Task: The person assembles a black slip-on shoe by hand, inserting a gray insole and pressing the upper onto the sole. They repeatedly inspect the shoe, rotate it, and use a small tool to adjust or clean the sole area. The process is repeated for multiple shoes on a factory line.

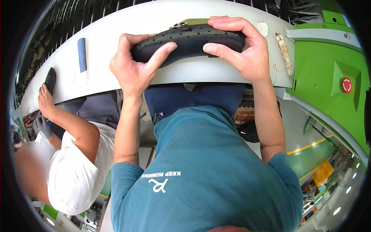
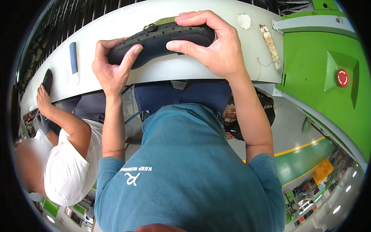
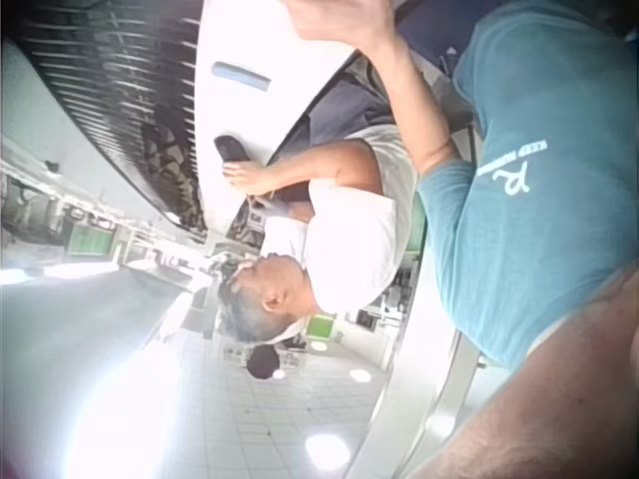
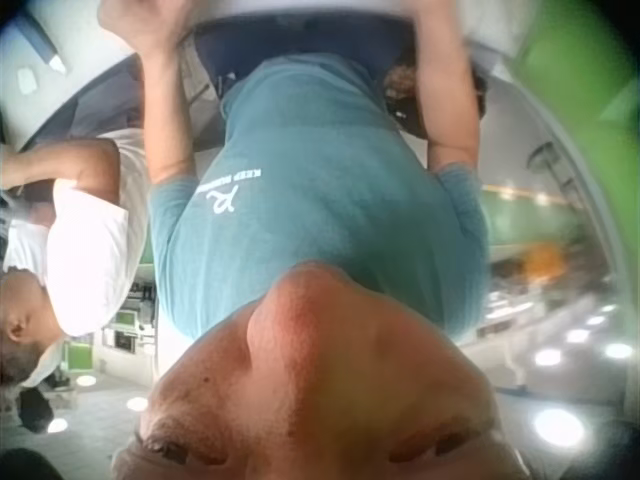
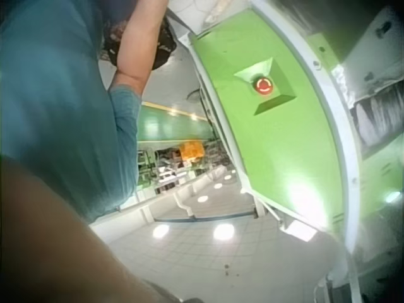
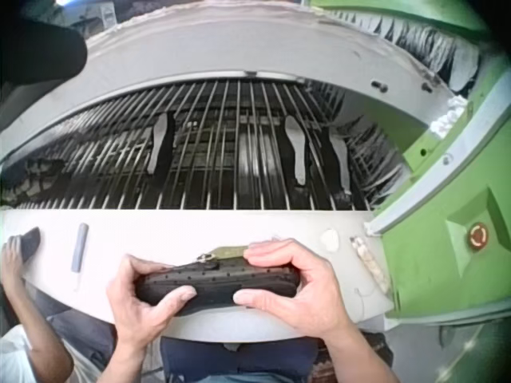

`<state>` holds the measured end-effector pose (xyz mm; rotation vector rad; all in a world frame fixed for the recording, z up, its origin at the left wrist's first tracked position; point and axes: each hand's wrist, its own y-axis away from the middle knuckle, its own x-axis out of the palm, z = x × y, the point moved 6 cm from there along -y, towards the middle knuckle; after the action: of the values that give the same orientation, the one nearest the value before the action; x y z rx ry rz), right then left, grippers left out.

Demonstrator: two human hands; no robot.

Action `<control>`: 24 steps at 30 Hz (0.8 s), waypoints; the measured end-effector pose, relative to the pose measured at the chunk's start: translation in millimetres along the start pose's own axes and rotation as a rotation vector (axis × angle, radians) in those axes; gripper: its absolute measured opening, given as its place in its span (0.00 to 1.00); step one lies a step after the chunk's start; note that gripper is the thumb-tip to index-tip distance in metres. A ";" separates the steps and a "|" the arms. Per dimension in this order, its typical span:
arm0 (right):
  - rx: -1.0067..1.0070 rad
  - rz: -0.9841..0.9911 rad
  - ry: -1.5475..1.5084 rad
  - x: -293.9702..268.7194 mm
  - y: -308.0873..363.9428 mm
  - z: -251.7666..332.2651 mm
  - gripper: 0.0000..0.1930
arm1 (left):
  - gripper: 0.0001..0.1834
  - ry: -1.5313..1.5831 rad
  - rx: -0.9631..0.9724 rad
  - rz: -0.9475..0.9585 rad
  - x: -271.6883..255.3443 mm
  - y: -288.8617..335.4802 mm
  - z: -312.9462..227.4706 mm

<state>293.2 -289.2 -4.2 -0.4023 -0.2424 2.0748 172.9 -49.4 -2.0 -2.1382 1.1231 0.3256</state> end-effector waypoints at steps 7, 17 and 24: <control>0.108 0.020 0.000 6.0 -8.1 11.4 0.17 | 0.21 -0.020 -0.123 -0.148 1.9 -3.5 14.9; 0.087 -0.157 -0.070 12.4 0.5 -4.1 0.20 | 0.35 0.185 -0.159 -0.082 -2.4 -5.7 30.3; 0.219 -0.134 -0.158 16.6 5.2 10.9 0.20 | 0.38 0.002 -0.125 0.330 -27.2 7.8 2.5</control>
<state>277.1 -277.7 1.1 -0.0877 -0.1298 1.9776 150.8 -33.8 6.3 -2.0540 1.4942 0.5557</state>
